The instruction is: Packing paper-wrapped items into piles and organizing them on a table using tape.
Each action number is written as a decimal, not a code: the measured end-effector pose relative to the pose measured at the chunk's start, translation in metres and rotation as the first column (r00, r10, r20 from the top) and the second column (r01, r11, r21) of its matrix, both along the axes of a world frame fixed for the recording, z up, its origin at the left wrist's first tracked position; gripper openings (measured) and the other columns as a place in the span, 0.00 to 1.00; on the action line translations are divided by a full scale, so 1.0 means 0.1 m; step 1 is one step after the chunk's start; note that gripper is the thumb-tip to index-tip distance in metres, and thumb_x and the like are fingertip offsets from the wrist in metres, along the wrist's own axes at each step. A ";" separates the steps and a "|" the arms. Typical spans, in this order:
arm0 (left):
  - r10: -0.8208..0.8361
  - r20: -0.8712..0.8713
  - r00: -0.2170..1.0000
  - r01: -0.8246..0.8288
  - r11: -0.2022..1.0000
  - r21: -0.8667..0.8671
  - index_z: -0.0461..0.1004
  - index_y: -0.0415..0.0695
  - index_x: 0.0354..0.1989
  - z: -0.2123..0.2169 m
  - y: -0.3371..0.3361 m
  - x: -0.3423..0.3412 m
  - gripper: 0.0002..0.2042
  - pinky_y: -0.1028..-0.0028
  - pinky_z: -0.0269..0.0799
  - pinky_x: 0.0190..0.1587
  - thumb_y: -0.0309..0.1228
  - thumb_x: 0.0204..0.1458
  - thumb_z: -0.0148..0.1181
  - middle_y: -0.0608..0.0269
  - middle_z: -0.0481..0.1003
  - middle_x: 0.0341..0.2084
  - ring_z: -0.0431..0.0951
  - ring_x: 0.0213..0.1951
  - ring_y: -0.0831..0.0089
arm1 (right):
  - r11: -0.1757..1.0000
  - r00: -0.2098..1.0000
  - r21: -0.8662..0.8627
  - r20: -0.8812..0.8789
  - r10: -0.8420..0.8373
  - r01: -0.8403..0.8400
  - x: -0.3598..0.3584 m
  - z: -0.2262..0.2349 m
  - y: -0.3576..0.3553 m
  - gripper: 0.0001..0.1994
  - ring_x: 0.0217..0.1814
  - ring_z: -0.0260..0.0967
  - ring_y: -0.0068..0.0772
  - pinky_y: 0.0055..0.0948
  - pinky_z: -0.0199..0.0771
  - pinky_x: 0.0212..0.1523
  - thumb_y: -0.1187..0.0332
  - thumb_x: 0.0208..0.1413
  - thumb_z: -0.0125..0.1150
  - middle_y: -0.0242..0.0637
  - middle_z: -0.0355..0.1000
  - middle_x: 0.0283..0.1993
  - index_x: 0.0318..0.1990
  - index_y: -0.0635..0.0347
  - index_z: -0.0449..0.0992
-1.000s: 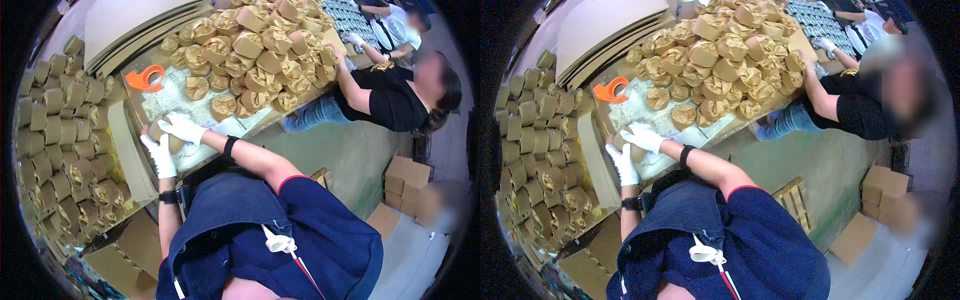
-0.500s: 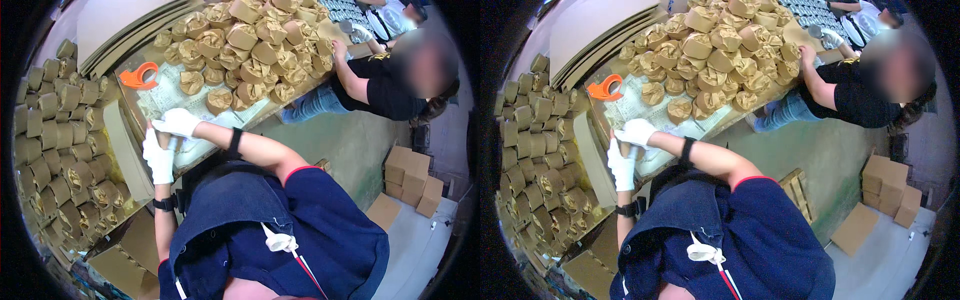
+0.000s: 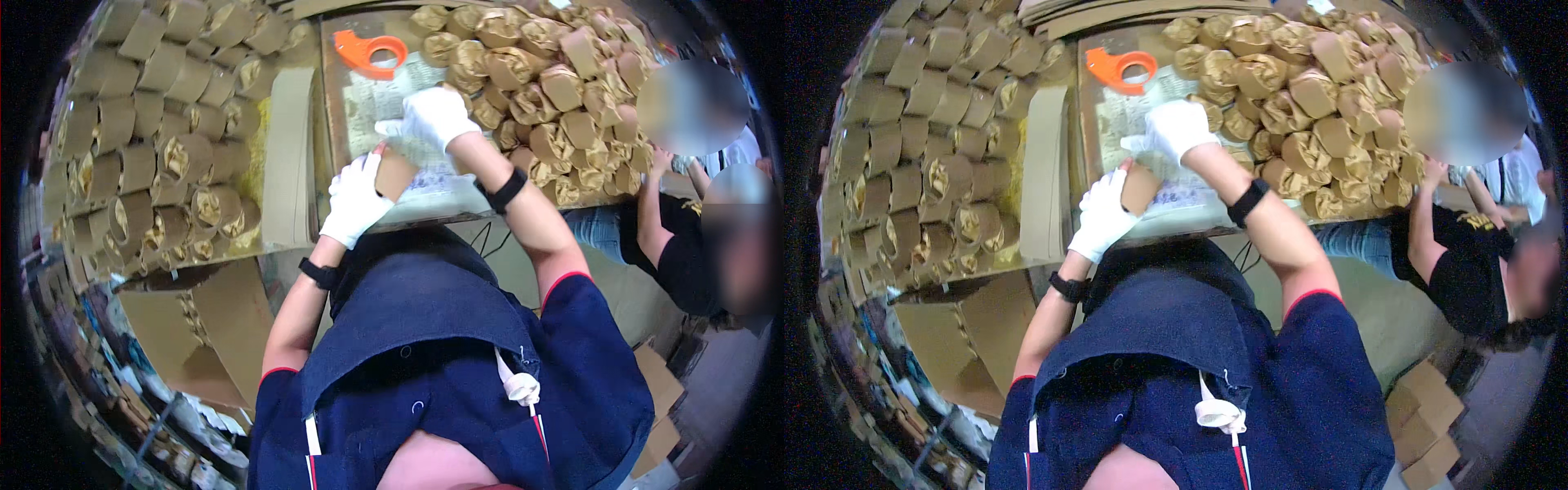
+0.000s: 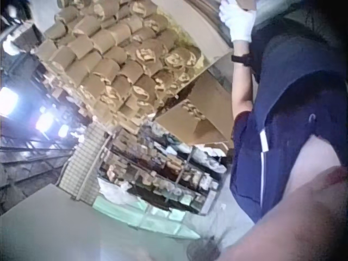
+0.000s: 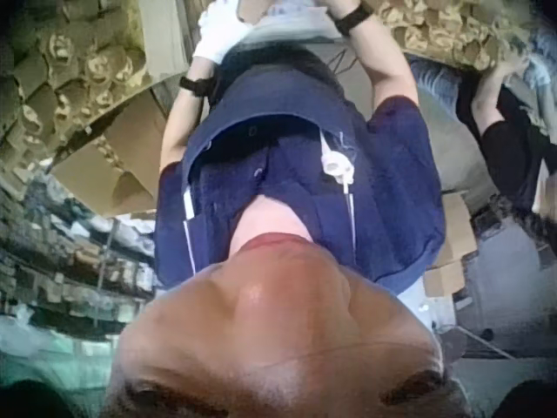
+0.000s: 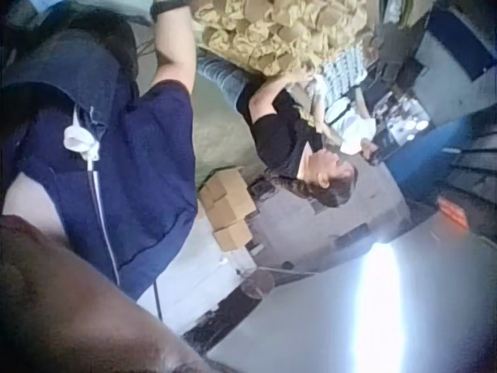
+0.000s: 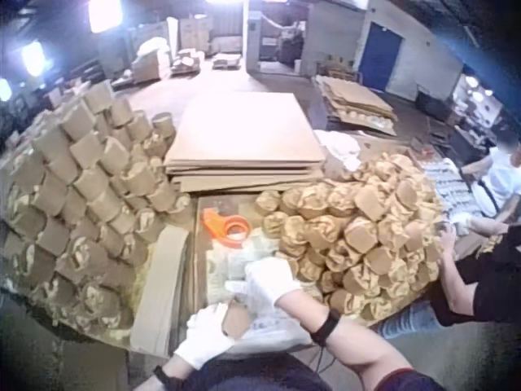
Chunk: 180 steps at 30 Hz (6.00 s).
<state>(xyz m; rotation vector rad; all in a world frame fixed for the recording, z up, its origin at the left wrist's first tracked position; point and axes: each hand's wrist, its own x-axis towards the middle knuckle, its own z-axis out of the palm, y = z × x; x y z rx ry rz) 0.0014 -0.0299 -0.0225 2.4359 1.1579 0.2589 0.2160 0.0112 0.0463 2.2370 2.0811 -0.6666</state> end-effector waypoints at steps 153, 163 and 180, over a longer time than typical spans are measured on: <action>0.362 -0.219 0.906 -0.341 0.931 0.128 0.60 0.46 0.70 -0.39 0.46 -1.70 0.34 0.61 0.62 0.67 0.30 0.53 0.64 0.47 0.63 0.67 0.65 0.66 0.51 | 0.575 0.877 0.714 -0.480 -0.015 0.400 1.27 1.18 -1.68 0.24 0.40 0.73 0.47 0.43 0.76 0.39 0.58 0.40 0.72 0.42 0.74 0.35 0.48 0.45 0.77; 0.425 -0.262 0.866 -0.410 0.905 0.111 0.62 0.45 0.69 -0.23 0.40 -1.58 0.33 0.62 0.62 0.67 0.28 0.53 0.63 0.47 0.66 0.65 0.67 0.65 0.52 | 0.898 0.938 0.436 -0.332 0.102 0.057 0.03 -0.71 -1.39 0.16 0.39 0.72 0.53 0.49 0.73 0.35 0.59 0.51 0.63 0.49 0.72 0.36 0.46 0.52 0.78; 0.317 -0.156 0.935 -0.303 0.947 0.107 0.58 0.61 0.72 -0.19 0.53 -1.76 0.38 0.59 0.70 0.60 0.26 0.49 0.62 0.43 0.52 0.72 0.65 0.67 0.47 | 0.895 0.946 0.419 -0.325 -0.010 0.154 -0.07 -0.67 -1.37 0.08 0.44 0.71 0.52 0.47 0.76 0.35 0.68 0.50 0.60 0.51 0.72 0.37 0.37 0.60 0.79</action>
